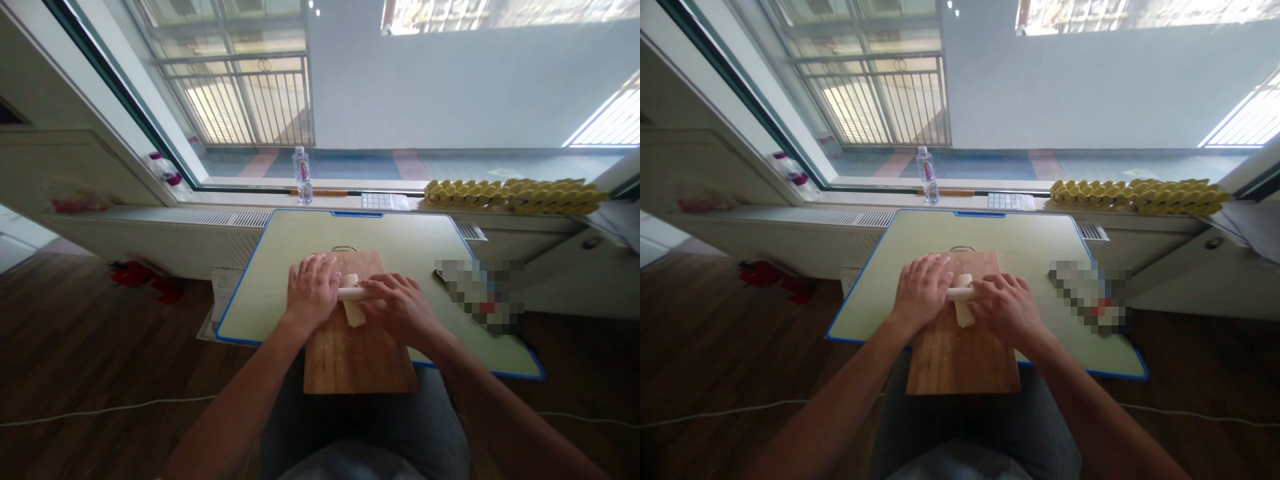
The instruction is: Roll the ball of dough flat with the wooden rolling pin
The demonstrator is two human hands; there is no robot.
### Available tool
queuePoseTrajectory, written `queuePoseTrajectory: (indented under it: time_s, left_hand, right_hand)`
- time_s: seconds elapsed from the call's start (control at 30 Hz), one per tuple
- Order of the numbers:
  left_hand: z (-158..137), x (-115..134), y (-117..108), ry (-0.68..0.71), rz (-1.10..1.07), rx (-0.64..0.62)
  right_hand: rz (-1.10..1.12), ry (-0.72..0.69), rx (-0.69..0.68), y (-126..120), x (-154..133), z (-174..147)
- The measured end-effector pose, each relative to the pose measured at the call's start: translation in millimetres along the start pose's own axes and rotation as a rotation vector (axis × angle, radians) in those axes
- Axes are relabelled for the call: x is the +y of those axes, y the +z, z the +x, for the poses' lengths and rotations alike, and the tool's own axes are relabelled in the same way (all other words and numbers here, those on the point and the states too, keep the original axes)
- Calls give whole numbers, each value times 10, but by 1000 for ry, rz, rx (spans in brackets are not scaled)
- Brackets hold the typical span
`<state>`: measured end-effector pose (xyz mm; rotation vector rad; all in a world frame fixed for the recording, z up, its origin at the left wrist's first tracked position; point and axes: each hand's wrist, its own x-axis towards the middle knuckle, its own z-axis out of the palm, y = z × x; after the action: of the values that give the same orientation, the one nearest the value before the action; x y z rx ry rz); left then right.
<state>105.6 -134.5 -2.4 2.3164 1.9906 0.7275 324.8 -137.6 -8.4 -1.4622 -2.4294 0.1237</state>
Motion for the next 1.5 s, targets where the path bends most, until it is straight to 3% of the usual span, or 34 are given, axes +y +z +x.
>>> queuePoseTrajectory:
  time_s: [0.13,0.43,0.53,0.7,0.8,0.93,1.03,1.1,1.17,1.37,1.43,1.5]
  left_hand:
    - [74,-27,163,-47,91,-99]
    - [544,-169,238,-68,99,-275]
    - [381,-132,219,-66,78,-235]
    - [-258,9,76,-32,42,-198]
    - [-346,34,54,-42,51,-186]
    - [154,-45,153,-37,107,-121]
    - [581,-115,228,-59,117,-171]
    - [654,-125,243,-69,117,-211]
    - [500,-97,219,-66,112,-220]
    - [-424,57,33,-39,40,-207]
    - [-453,59,33,-47,44,-199]
    - [-255,25,83,-56,66,-188]
  right_hand:
    - [-60,92,39,88,1,73]
    - [-143,256,-29,157,26,535]
    - [-141,255,10,166,-16,406]
    - [-105,187,76,189,-132,-138]
    - [-103,182,87,214,-129,-203]
    - [-86,272,-5,247,23,284]
    - [-69,350,-101,237,137,669]
    - [-67,371,-125,222,149,709]
    - [-82,347,-88,210,100,535]
    - [-75,203,73,190,-144,-332]
    - [-78,194,92,207,-133,-314]
    - [-94,220,87,237,-57,-72]
